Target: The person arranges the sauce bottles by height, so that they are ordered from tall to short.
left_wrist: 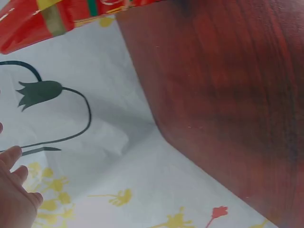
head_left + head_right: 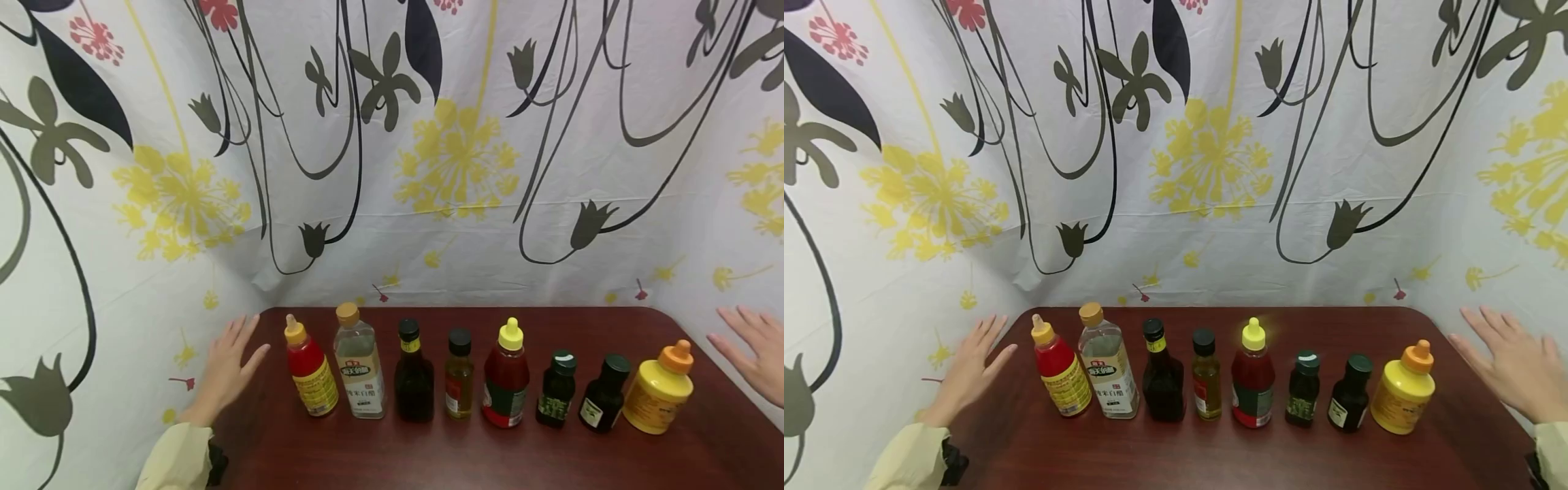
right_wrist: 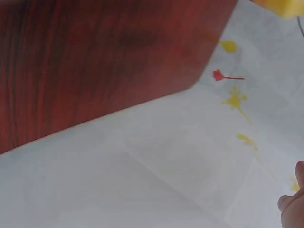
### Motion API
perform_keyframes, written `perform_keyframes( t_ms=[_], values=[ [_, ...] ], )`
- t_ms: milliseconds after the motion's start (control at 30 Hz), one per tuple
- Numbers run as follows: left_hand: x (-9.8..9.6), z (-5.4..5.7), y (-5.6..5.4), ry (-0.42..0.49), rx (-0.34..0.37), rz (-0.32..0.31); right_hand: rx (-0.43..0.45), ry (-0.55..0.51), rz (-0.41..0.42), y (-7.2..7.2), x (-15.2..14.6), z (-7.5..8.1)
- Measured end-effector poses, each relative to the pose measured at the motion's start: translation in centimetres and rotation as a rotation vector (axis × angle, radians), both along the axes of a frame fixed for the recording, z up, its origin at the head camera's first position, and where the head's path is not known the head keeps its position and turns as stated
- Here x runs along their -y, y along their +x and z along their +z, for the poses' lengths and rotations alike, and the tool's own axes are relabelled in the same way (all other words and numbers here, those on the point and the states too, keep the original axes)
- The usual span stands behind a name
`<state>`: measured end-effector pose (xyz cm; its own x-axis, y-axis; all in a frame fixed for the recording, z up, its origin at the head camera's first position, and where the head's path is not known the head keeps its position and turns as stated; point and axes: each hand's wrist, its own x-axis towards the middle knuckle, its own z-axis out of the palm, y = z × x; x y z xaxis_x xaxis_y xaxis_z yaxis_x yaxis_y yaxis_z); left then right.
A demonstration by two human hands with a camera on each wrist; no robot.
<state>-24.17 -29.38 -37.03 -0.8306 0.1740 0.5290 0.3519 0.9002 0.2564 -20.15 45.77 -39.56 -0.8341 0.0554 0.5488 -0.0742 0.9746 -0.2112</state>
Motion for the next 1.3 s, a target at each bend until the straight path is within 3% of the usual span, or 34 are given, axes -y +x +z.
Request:
perform_keyframes(
  t_ms=[233,367,600,767,867,967,1033,1200,1300],
  values=[
    [-0.1,1.0,0.2,0.023,-0.149,-0.014,-0.148,-0.105,0.031,0.0,0.2,1.3],
    [-0.4,1.6,0.3,0.056,-0.182,-0.026,-0.194,-0.109,0.01,0.3,1.0,2.4],
    [-1.5,3.0,0.9,0.181,-0.215,-0.064,-0.286,-0.111,0.087,1.0,3.9,4.8],
    [-2.2,3.9,1.0,0.256,-0.257,-0.093,-0.23,-0.141,0.106,0.5,5.6,6.3],
    [-2.5,4.4,1.0,0.284,-0.289,-0.111,-0.145,-0.135,0.091,-0.5,6.0,6.5],
    [-2.7,5.1,0.8,0.302,-0.334,-0.128,-0.123,-0.081,0.12,-1.8,6.2,6.3],
    [-2.8,5.6,0.7,0.308,-0.365,-0.132,-0.09,-0.095,0.169,-1.7,7.7,7.4],
    [-3.2,6.7,0.8,0.338,-0.396,-0.147,-0.11,-0.183,0.329,-0.5,13.5,11.0],
    [-3.5,6.9,0.7,0.367,-0.387,-0.158,-0.132,-0.185,0.4,-0.6,16.0,11.9]
  ],
)
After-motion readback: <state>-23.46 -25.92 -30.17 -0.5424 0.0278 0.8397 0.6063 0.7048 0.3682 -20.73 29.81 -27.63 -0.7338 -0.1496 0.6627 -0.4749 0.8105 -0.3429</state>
